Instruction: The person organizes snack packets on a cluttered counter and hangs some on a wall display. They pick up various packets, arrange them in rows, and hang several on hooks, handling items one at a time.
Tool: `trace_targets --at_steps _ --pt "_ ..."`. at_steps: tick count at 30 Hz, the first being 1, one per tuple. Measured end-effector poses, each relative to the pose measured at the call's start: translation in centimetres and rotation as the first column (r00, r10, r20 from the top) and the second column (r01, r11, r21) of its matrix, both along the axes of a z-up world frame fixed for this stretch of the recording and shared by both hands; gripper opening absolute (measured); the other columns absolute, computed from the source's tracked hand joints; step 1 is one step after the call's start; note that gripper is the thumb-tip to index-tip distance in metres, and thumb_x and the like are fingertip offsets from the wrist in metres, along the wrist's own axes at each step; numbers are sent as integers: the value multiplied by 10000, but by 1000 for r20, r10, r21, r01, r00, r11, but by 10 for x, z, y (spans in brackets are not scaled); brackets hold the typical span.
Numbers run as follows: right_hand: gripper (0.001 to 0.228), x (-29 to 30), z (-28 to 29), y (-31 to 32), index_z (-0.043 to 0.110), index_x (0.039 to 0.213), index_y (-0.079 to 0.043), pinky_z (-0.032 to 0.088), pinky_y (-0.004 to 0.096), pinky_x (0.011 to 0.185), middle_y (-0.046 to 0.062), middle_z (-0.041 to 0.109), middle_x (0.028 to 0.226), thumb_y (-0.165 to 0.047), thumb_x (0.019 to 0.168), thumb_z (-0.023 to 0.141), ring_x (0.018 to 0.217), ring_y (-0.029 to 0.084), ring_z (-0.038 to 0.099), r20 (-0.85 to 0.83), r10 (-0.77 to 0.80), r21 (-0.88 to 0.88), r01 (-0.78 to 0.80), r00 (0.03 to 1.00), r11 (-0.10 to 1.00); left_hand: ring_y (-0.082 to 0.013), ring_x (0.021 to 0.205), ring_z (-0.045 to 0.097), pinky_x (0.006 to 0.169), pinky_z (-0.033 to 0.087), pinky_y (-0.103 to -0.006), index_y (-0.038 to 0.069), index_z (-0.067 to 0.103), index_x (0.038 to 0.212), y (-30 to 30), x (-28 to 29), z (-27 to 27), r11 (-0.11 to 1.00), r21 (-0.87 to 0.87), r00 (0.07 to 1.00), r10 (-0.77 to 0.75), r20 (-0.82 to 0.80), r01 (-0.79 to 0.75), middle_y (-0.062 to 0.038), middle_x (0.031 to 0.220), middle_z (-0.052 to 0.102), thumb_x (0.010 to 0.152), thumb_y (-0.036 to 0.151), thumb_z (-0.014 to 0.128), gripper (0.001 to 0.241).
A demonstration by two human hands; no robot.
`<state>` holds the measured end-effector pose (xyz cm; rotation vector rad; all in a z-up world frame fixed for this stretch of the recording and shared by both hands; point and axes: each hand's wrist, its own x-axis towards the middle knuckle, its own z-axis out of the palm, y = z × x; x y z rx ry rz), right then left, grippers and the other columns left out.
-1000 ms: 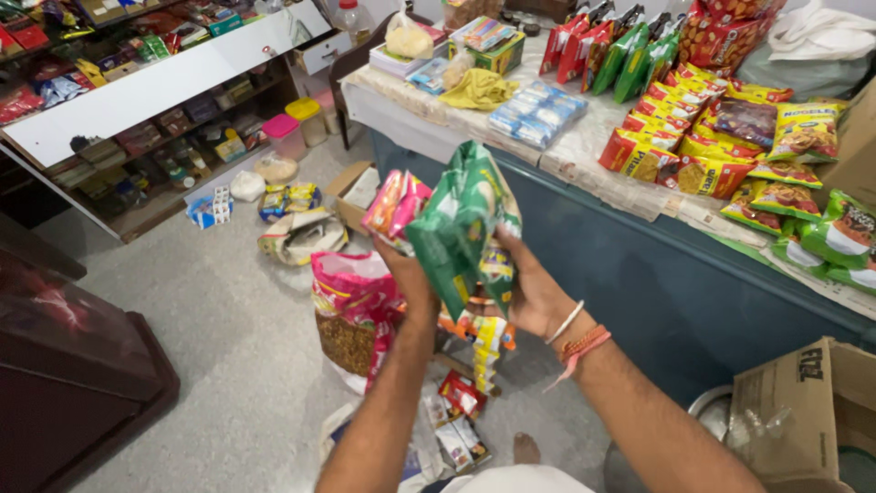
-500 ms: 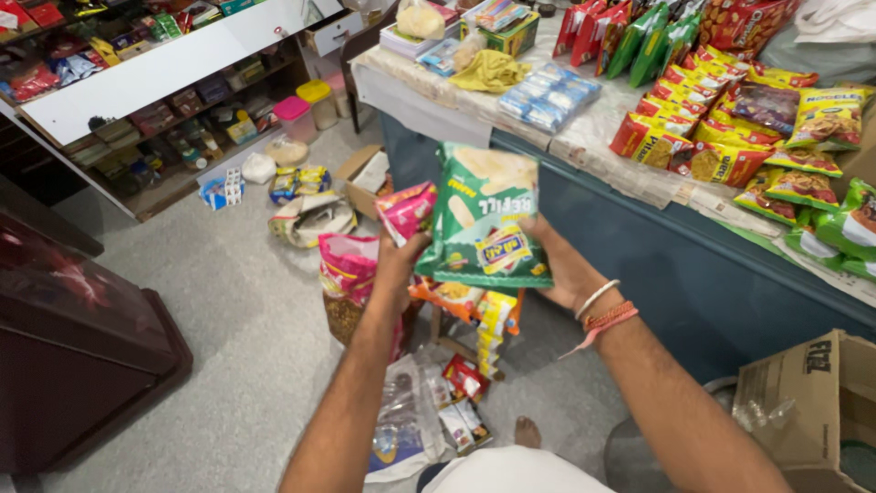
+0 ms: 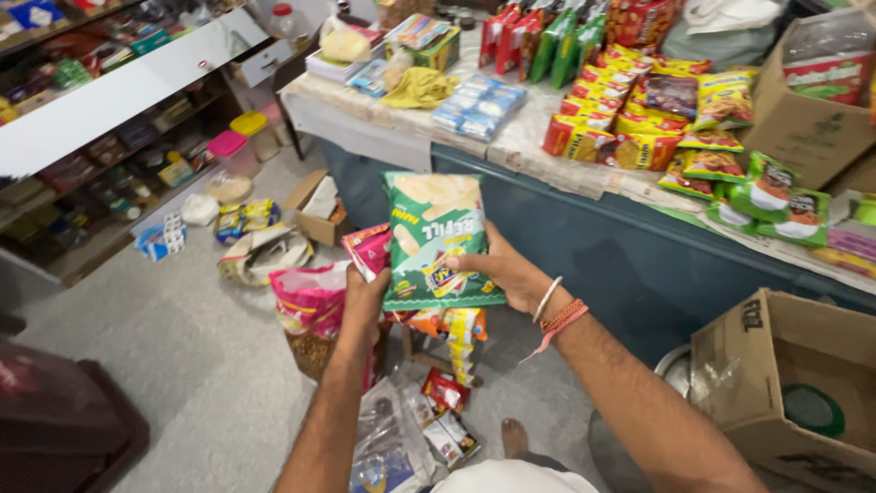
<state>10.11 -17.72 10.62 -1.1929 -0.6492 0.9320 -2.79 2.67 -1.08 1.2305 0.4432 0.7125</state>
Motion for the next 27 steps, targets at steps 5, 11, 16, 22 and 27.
trace_targets --at_steps 5,11,16,22,27 --pt "741 19 -15 -17 390 1443 -113 591 363 924 92 678 1220 -270 828 773 1075 192 698 -166 -42 -46 35 985 998 -197 1046 696 882 581 -354 57 470 1315 -8 33 -4 998 9 998 -60 -32 60 -99 1200 679 822 74 711 549" --pt "530 55 -30 -49 583 1319 11 607 367 884 139 723 1190 -326 933 718 1009 219 724 -350 -143 64 176 926 982 -187 1002 705 861 575 -357 52 528 1291 -31 86 5 983 -75 983 -171 -60 167 -93 1149 699 797 95 702 525" --pt "534 104 -28 -82 568 1321 -47 605 369 891 109 724 1184 -312 881 717 1025 203 730 -283 -292 26 312 913 950 -195 974 693 851 569 -365 4 574 1239 -51 143 20 973 84 971 -202 -124 214 -111 1116 703 790 87 741 486" --pt "570 193 -27 -113 549 1353 -37 602 364 897 111 718 1196 -304 880 722 1039 200 724 -249 -404 25 423 880 906 -215 874 743 766 624 -381 19 607 1175 -68 224 41 953 -60 949 -301 -91 297 -102 1029 730 771 70 739 427" --pt "583 279 -21 -132 515 1364 -59 597 368 904 100 707 1213 -276 867 730 1049 194 719 -197 -473 51 491 858 869 -219 876 761 766 640 -381 21 590 1197 -80 308 63 934 -97 938 -347 -1 345 -98 1030 741 777 63 728 444"
